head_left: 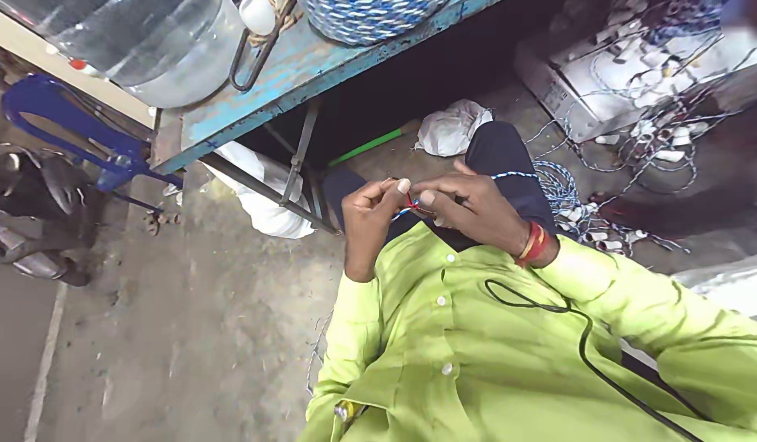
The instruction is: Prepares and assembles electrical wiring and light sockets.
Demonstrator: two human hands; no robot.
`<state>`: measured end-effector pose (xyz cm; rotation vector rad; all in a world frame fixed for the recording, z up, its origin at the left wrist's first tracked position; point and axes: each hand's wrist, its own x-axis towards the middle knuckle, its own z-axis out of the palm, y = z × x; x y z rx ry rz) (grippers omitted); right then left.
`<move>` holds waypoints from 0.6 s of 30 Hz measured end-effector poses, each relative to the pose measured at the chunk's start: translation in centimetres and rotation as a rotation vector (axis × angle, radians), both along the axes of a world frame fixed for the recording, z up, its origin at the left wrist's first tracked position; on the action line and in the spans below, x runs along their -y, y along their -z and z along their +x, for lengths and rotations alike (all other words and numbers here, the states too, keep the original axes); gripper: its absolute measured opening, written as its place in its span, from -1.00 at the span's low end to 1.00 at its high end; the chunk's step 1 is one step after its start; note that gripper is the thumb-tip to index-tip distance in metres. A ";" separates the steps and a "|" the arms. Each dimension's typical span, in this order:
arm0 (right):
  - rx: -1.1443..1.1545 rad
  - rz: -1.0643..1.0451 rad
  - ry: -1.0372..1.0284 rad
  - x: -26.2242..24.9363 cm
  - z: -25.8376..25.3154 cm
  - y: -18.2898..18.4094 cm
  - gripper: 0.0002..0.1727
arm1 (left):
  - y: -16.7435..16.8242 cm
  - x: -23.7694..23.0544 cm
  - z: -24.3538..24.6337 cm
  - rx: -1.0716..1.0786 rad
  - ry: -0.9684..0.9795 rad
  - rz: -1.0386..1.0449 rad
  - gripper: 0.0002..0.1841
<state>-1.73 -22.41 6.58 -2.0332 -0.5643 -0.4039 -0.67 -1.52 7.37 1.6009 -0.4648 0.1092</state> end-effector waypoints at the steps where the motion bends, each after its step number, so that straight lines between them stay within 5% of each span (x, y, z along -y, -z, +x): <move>1: -0.047 0.029 -0.033 -0.3 0.3 0.0 -0.56 | 0.1 0.1 0.0 0.050 -0.019 0.016 -0.84; 10: -0.194 0.235 -0.170 -1.2 1.9 -0.4 -0.69 | -0.9 1.5 0.0 0.175 -0.105 -0.023 -0.81; 18: -0.287 0.254 -0.160 0.2 0.8 1.0 -0.77 | -0.8 5.0 1.5 -0.098 -0.141 -0.284 -0.91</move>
